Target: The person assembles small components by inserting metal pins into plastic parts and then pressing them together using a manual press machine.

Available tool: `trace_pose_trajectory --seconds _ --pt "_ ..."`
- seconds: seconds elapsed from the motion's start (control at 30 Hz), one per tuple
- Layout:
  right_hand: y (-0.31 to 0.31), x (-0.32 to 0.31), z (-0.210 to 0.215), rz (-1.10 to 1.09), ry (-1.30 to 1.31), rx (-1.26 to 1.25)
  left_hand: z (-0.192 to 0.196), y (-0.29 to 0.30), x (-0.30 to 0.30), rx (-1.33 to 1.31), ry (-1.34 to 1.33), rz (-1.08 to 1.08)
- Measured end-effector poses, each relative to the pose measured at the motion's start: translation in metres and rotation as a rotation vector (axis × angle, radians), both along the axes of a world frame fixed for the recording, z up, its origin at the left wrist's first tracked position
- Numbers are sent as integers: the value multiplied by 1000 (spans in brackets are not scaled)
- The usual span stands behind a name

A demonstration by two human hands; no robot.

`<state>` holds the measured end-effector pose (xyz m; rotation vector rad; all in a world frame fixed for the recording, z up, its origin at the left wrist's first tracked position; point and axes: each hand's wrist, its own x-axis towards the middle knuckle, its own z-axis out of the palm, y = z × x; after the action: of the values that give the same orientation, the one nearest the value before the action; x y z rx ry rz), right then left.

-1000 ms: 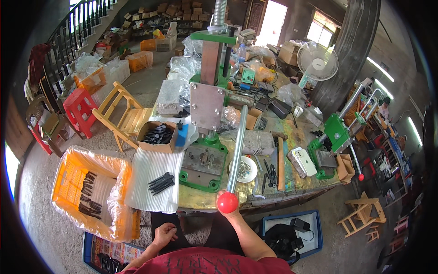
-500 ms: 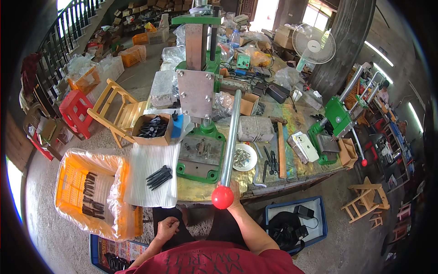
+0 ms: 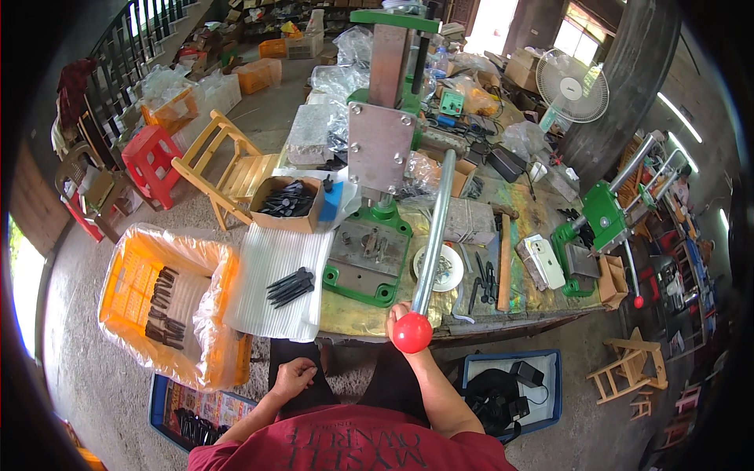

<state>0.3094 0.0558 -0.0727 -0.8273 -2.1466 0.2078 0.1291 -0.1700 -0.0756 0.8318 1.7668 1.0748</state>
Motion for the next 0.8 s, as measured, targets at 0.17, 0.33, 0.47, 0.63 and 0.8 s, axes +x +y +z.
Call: trace_pose_trajectory --seconds 0.17,0.33,0.47,0.63,0.8 --pt "-2 3 23 4 -4 79 2 2 0 -5 2 -10" --pt "-1 0 26 26 25 128 4 2 0 -14 13 -13" --pt "1 2 21 8 -2 169 3 2 0 -1 -9 -15" --pt "0 2 23 -19 -19 184 3 1 -1 -3 -16 -22" --pt "-2 2 21 -19 -27 133 0 0 0 -3 -18 0"
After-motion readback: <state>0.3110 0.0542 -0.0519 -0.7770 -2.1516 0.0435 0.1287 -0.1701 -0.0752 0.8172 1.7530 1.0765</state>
